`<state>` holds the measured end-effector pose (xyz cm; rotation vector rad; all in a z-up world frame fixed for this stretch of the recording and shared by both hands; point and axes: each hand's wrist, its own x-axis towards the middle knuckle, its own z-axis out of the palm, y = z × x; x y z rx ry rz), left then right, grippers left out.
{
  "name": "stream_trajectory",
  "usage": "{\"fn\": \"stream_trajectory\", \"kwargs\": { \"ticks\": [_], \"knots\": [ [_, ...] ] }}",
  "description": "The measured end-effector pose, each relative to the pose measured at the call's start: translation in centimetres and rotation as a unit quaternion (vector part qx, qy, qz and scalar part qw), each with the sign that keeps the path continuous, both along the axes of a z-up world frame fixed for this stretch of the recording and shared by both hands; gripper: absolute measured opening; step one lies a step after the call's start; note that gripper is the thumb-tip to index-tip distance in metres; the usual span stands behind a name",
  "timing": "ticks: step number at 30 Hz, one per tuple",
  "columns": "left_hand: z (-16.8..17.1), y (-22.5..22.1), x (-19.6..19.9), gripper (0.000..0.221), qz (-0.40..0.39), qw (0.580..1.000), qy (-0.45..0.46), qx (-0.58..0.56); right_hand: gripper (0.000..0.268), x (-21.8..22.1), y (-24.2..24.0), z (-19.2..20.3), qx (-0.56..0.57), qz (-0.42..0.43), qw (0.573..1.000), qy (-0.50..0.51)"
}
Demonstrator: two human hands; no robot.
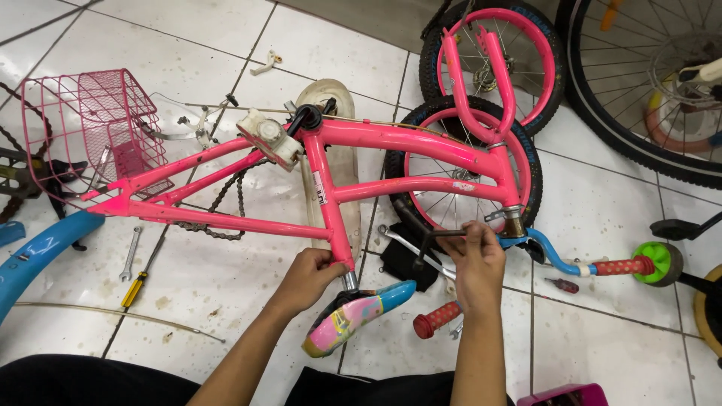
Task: The person is assembling components onto a pink bicycle frame, specifically using a wrench to tighten bolts near the seat and rear wheel area while sitting on the floor.
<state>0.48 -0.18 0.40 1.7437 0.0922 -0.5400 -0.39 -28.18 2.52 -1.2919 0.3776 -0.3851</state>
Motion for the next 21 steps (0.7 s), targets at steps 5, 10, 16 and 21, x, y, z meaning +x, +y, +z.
{"fn": "stream_trajectory", "kwargs": {
  "ticks": [5,10,16,21],
  "knots": [
    [0.7,0.0,-0.1,0.025,0.002,1.000,0.003,-0.005,0.036,0.3,-1.4,0.1,0.169,-0.019,0.985,-0.034],
    [0.8,0.1,-0.1,0.027,0.007,1.000,0.000,-0.011,0.028,0.4,-1.3,-1.3,0.367,-0.023,0.930,0.016],
    [0.7,0.0,0.1,0.028,0.006,1.000,0.003,-0.009,0.005,0.3,0.9,0.7,0.453,0.044,0.882,0.125],
    [0.6,0.0,0.0,0.028,0.005,1.000,0.010,-0.009,0.044,0.2,2.7,2.8,0.401,0.050,0.908,0.112]
  ]
}}
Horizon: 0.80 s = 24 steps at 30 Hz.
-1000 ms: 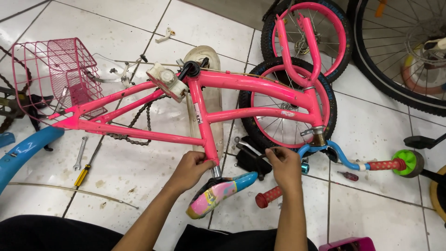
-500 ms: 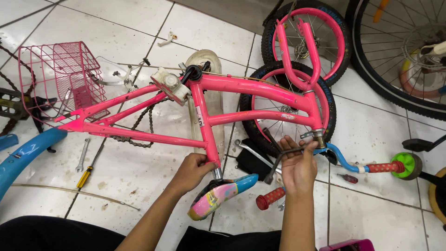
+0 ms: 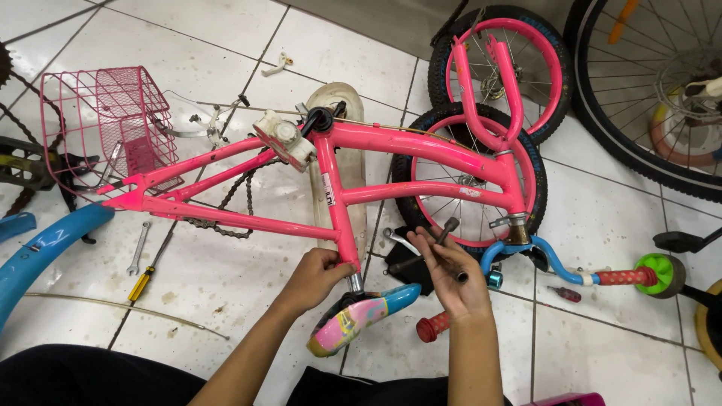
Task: The person is assembling components onto a pink bicycle frame, specifically using a wrench to tighten bolts near the seat and rear wheel area while sitting on the floor.
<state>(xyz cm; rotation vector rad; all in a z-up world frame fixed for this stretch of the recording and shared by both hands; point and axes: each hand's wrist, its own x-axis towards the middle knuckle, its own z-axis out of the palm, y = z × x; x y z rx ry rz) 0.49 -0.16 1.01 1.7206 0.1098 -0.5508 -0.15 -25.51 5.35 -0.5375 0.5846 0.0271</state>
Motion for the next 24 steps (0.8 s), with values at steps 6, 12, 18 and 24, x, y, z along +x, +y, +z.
{"fn": "stream_trajectory", "kwargs": {
  "ticks": [6,12,18,24],
  "knots": [
    [-0.2,0.0,-0.1,0.029,0.002,1.000,0.002,0.001,0.058,-0.4,1.7,0.9,-0.022,-0.035,0.998,-0.057],
    [-0.4,0.1,0.1,0.028,0.000,1.000,-0.001,-0.003,0.070,-0.7,3.0,2.4,-0.077,-0.003,0.995,-0.069],
    [-1.2,0.1,0.1,0.029,0.002,1.000,0.001,-0.008,0.070,-1.3,4.3,2.5,-0.386,0.055,0.919,-0.055],
    [-2.7,-0.1,0.4,0.043,0.024,0.998,0.004,-0.051,0.050,-1.7,4.6,3.2,-0.590,0.089,0.798,-0.082]
  ]
}}
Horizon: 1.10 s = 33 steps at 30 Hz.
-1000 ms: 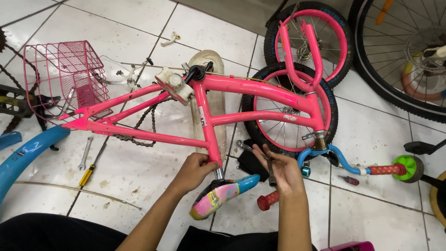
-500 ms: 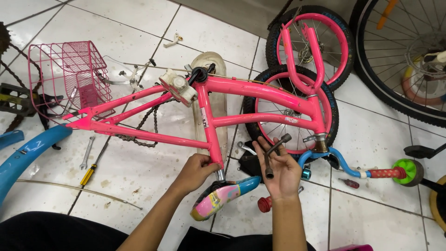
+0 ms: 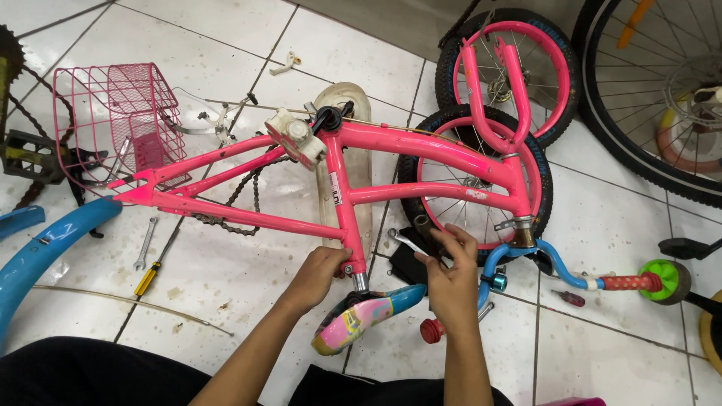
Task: The person is assembling components onto a pink bicycle frame, specifically using a wrench to tighten bolts near the seat and rear wheel area while sitting on the floor.
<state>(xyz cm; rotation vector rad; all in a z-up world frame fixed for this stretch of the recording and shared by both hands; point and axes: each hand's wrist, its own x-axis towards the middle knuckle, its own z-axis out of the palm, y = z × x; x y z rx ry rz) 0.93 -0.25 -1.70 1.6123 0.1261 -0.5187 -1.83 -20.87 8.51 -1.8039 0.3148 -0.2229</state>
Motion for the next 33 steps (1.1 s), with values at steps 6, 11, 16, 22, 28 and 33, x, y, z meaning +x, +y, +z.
{"fn": "stream_trajectory", "kwargs": {
  "ticks": [6,11,16,22,28,33],
  "knots": [
    [0.8,0.1,-0.7,0.046,0.038,0.997,-0.001,-0.074,0.029,-0.9,0.6,0.0,-0.203,0.129,0.966,-0.092],
    [1.5,0.3,-0.7,0.046,0.028,0.997,-0.008,-0.067,0.025,-1.4,1.1,1.0,-0.226,0.049,0.967,-0.110],
    [1.9,0.4,-0.7,0.046,0.019,0.998,-0.005,-0.053,0.023,-1.0,-0.4,0.6,-0.101,0.009,0.992,-0.071],
    [1.9,0.4,-0.7,0.047,0.016,0.999,-0.007,-0.050,0.014,-0.6,-2.3,-0.9,0.195,-0.035,0.980,-0.005],
    [2.1,0.3,-0.7,0.046,0.017,0.999,0.000,-0.049,0.019,-0.4,-3.2,-3.5,0.449,0.046,0.892,-0.001],
    [1.6,0.3,-0.6,0.043,0.027,0.996,0.021,-0.079,0.072,-0.8,0.3,-3.5,0.435,0.114,0.889,-0.086]
  ]
}}
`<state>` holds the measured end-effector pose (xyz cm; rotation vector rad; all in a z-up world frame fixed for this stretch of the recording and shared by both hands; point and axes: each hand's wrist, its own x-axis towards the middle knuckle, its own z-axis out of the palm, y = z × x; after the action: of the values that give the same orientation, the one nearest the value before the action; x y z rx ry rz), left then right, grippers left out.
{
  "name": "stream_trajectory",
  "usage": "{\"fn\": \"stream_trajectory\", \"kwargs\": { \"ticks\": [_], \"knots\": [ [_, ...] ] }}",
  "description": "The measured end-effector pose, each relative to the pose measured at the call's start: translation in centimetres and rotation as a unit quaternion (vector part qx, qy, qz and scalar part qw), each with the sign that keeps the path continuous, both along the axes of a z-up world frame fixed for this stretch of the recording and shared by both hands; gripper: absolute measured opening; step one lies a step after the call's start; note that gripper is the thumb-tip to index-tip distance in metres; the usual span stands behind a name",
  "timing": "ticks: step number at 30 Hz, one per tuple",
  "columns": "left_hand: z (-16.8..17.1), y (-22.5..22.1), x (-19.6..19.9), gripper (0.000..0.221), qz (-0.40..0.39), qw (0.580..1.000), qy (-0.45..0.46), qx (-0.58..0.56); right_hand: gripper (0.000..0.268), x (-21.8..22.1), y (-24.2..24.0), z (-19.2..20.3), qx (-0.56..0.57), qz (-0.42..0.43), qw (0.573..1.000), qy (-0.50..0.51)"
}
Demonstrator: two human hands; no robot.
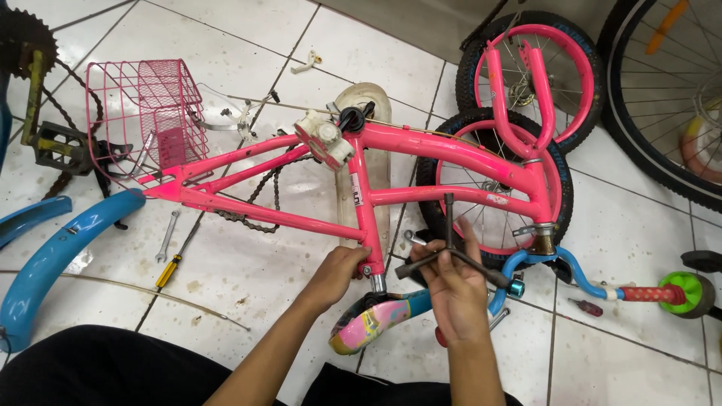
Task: The person is assembling components onto a pink bicycle frame, specifically using a wrench to tighten bolts near the seat and rear wheel area while sitting on the floor.
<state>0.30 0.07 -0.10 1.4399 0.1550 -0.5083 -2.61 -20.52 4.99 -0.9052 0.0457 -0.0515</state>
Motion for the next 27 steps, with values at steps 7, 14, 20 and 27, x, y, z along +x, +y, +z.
{"fn": "stream_trajectory", "kwargs": {
  "ticks": [7,14,20,27],
  "knots": [
    [-1.0,-0.1,-0.1,0.041,0.028,0.997,0.002,-0.069,0.037,-1.4,3.9,0.9,-0.235,-0.002,0.969,-0.070],
    [-0.7,0.0,-0.1,0.039,0.016,0.994,-0.023,-0.106,0.023,-1.6,5.2,1.1,-0.297,0.047,0.948,-0.103],
    [-1.2,-0.2,-0.2,0.038,0.011,0.995,-0.036,-0.088,0.022,-1.7,4.7,1.4,-0.325,0.066,0.938,-0.101],
    [1.4,0.0,-0.7,0.036,-0.007,1.000,-0.023,-0.005,0.037,-2.4,5.8,2.4,-0.439,0.067,0.883,-0.152]
  ]
}}
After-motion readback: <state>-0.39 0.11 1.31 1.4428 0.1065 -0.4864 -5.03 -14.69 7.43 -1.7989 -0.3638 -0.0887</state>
